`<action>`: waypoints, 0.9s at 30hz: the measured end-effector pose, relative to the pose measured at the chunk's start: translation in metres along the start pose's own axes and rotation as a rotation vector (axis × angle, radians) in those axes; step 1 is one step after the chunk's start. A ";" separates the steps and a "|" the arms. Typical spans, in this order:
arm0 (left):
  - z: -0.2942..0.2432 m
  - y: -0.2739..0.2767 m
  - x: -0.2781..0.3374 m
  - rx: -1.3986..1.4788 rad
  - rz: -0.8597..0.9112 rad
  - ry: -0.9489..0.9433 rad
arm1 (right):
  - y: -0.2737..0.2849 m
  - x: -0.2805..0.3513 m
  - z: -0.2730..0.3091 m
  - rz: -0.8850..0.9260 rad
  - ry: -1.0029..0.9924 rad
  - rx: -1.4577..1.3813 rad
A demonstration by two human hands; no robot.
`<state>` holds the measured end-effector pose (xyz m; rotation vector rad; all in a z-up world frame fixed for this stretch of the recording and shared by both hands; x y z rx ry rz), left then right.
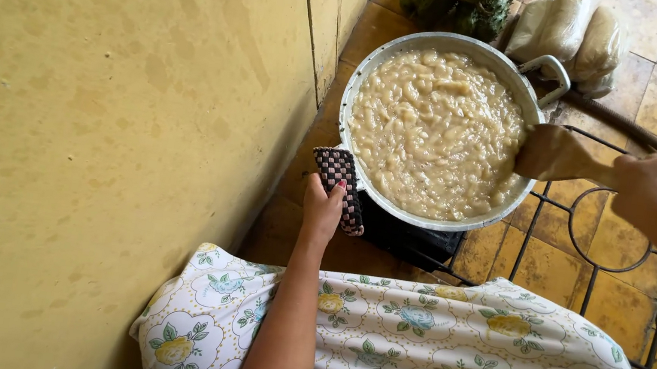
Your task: Stirring a thick mixture in a large pot on a floor-level stove using a wooden spatula
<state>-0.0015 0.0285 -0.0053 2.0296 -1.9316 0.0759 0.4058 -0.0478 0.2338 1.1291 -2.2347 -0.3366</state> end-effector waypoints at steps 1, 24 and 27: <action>-0.002 0.000 0.002 0.002 -0.005 -0.001 | -0.011 -0.009 0.010 0.001 -0.007 -0.083; 0.005 -0.002 -0.005 0.039 -0.010 -0.045 | 0.062 -0.027 0.098 -0.847 0.176 -0.185; -0.004 0.002 -0.001 0.061 0.025 0.041 | 0.082 -0.002 0.065 -0.725 0.158 -0.052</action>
Point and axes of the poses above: each hand's wrist, its own x-axis away from the middle knuckle, its own y-axis out of the back of the hand, z = x × y, the point moved 3 cm from there along -x, towards the middle knuckle, and after that the axes turned 6 degrees about -z, right-handed, at the moved point
